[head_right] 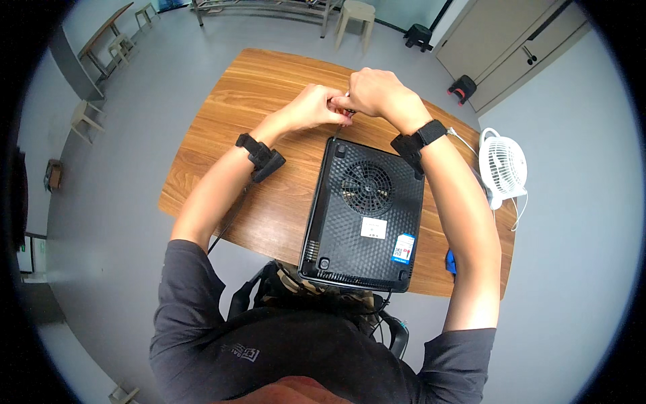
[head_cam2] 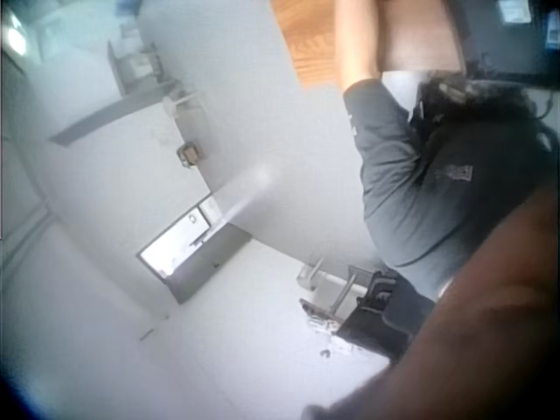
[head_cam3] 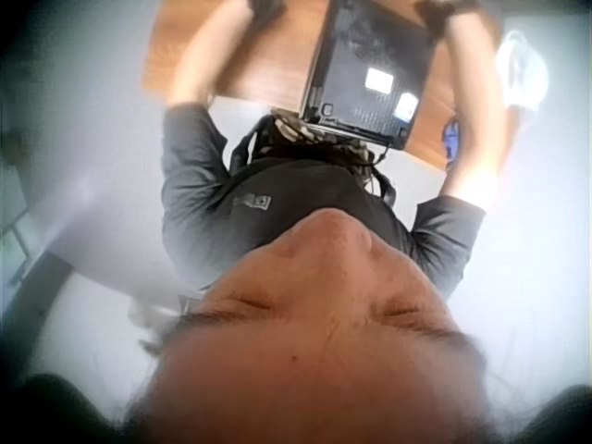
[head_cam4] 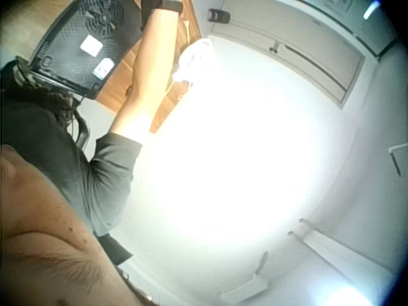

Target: The person reassembles a portable induction cooktop by placing the top casing onto the base, aligning the edges, and securing it with a screwdriver. They then wipe the exterior surfaces with a blue cloth.

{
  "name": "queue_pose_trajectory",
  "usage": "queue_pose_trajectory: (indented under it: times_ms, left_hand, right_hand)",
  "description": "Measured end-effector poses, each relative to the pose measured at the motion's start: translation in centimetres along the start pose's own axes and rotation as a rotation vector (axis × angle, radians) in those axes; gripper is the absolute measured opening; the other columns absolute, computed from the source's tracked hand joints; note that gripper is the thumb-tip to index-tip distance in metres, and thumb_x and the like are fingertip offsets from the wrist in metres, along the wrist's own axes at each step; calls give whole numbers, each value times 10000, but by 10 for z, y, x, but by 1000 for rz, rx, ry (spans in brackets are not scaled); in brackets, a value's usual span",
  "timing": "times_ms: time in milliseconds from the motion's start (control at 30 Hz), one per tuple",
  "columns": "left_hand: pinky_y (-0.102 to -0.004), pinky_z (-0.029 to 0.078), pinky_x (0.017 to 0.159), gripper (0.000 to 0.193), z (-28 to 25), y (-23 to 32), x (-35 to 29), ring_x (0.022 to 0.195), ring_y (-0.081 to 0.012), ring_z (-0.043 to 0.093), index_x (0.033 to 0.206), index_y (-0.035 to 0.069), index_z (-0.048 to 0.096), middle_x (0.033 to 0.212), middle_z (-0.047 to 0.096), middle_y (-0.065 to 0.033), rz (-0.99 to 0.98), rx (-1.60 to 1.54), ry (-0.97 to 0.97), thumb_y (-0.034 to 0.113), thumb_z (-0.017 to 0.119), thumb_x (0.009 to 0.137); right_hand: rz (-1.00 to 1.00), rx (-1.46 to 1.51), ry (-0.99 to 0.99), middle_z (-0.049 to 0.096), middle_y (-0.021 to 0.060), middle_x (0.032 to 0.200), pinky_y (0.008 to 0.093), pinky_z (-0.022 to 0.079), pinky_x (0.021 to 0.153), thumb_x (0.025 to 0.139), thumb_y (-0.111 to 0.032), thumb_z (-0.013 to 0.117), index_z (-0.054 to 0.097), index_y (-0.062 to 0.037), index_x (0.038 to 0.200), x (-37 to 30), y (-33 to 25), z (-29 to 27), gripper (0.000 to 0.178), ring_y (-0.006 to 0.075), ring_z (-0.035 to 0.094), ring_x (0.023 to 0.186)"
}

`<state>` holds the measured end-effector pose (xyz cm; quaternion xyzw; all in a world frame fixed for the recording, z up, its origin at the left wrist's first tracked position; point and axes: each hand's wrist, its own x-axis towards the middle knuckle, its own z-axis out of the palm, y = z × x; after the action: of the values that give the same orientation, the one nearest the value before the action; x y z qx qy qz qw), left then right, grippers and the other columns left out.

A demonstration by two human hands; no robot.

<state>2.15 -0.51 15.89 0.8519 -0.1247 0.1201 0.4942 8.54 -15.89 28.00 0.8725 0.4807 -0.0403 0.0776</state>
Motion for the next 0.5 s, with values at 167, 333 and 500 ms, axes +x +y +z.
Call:
queue_pose_trajectory:
  times_ms: [167,333,500]
  left_hand:
    - [-336,501,654,274,-3,5,1,647,-153,608,765,19,680,683,668,-52,-51,57,-21,238,845,772]
    - [-304,442,596,292,-7,6,-4,605,-99,481,696,38,624,609,535,17,-69,41,-64,227,827,785]
    - [-332,500,685,311,-7,8,-4,674,-137,589,815,11,707,713,677,-56,-73,34,-70,274,874,800]
  right_hand:
    - [-106,12,64,729,239,857,477,576,751,927,-518,661,751,-9,885,-7,5,5,519,426,709,819]
    - [-136,34,12,719,260,851,501,563,750,932,-438,660,716,9,926,-7,5,1,451,442,704,835]
    - [-22,3,-92,715,260,811,484,567,747,944,-557,635,746,26,840,-4,-7,-8,603,435,703,828]
